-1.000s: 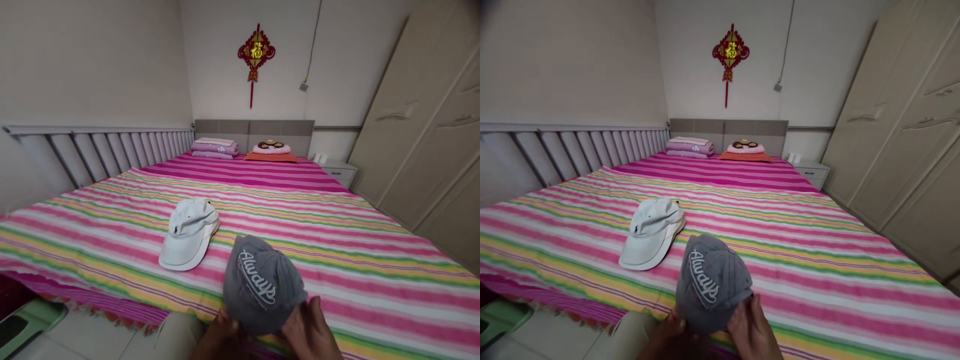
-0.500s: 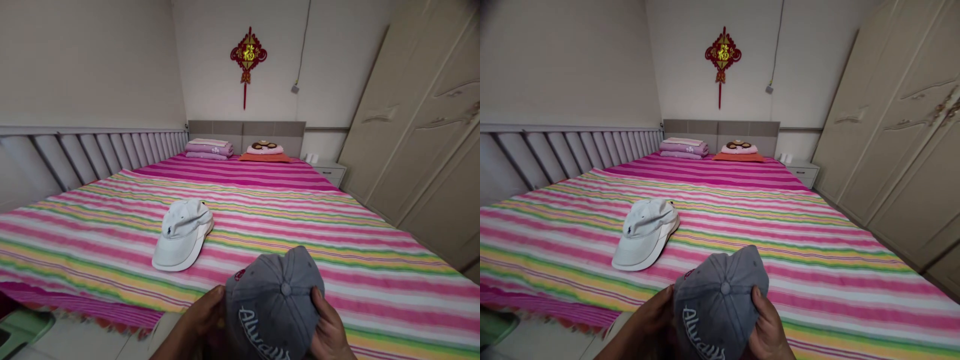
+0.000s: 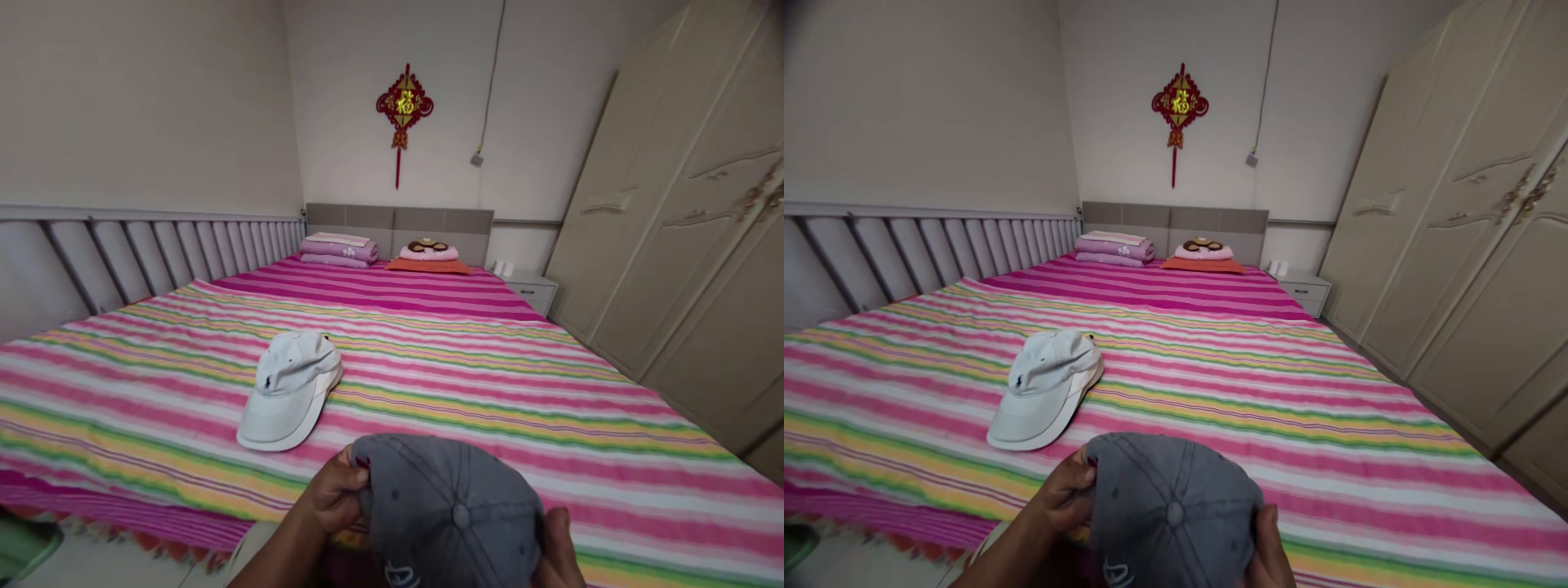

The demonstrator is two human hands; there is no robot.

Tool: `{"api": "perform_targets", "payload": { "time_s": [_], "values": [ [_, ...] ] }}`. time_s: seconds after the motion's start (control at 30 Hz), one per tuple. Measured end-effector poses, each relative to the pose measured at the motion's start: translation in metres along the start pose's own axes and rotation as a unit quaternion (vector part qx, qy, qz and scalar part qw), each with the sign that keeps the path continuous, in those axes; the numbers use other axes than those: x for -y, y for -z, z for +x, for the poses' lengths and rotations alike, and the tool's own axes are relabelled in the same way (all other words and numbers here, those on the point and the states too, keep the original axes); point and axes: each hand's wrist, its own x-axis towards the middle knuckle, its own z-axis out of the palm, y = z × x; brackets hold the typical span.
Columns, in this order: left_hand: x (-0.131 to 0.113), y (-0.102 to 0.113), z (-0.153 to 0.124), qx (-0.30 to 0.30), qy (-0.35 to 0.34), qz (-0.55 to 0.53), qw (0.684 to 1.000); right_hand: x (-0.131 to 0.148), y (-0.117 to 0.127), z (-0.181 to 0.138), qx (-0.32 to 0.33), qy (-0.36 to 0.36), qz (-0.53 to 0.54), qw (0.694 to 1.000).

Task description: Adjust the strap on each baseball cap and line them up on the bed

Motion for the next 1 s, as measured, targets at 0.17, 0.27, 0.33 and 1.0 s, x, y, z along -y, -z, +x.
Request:
{"api": "perform_targets", "payload": {
  "time_s": [0.17, 0.27, 0.33, 1.0],
  "values": [
    [0.001, -0.008, -0.002, -0.020, 0.073, -0.055, 0.996, 0.004, -0.005, 0.002, -0.017, 0.011, 0.048, 0.999],
    [0.000, -0.015, -0.001, -0.062, 0.106, -0.075, 0.990, 0.011, -0.012, -0.002, -0.019, 0.002, 0.046, 0.999],
    [-0.002, -0.016, -0.001, -0.102, 0.083, -0.085, 0.988, 0.018, -0.020, -0.005, -0.015, 0.001, 0.040, 0.999],
    [-0.021, -0.038, -0.002, 0.001, 0.027, 0.160, 0.987, 0.021, -0.003, -0.025, -0.043, 0.039, 0.014, 0.998]
  ]
}}
